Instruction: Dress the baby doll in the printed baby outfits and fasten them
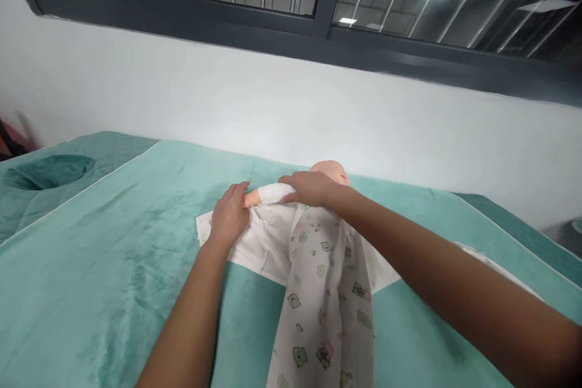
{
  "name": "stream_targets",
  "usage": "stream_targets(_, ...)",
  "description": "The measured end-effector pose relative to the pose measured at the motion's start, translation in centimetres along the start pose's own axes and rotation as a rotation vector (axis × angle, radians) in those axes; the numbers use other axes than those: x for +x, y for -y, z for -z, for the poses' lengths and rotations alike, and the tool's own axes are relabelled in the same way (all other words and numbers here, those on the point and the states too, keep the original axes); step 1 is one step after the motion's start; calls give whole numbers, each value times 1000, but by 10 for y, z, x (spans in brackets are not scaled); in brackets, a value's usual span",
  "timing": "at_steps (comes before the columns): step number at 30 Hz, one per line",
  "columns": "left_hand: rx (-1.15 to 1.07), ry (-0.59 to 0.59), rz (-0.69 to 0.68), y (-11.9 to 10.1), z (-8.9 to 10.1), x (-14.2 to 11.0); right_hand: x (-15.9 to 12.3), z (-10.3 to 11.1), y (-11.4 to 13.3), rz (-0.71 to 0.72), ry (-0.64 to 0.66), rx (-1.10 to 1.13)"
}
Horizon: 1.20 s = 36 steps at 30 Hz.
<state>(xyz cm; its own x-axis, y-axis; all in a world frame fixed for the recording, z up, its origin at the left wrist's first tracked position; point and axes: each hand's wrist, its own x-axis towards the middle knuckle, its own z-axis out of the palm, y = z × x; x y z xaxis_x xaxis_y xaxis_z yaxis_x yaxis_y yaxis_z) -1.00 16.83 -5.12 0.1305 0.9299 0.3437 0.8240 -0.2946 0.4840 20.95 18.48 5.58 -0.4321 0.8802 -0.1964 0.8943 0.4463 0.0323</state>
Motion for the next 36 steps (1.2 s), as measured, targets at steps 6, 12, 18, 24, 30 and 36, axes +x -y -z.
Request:
stream_targets(6,248,142,-97,-2,17,-5,33,-16,23,115,45,40)
stream_targets(12,305,136,134,5,28,-5,27,-23,27,122,-103,236)
stream_targets(18,343,203,171,7,11,-4,-51,-74,-7,20,-689,394)
stream_targets(24,251,-35,78,-19,3,-14,-88,-140,-46,-356,-768,197)
stream_targets(30,-321,-16,17,-85,6,-22,-89,-136,-44,-430,-718,202)
stream_targets(36,186,326,-372,-173,-15,5,-100,-140,-57,-465,-785,319)
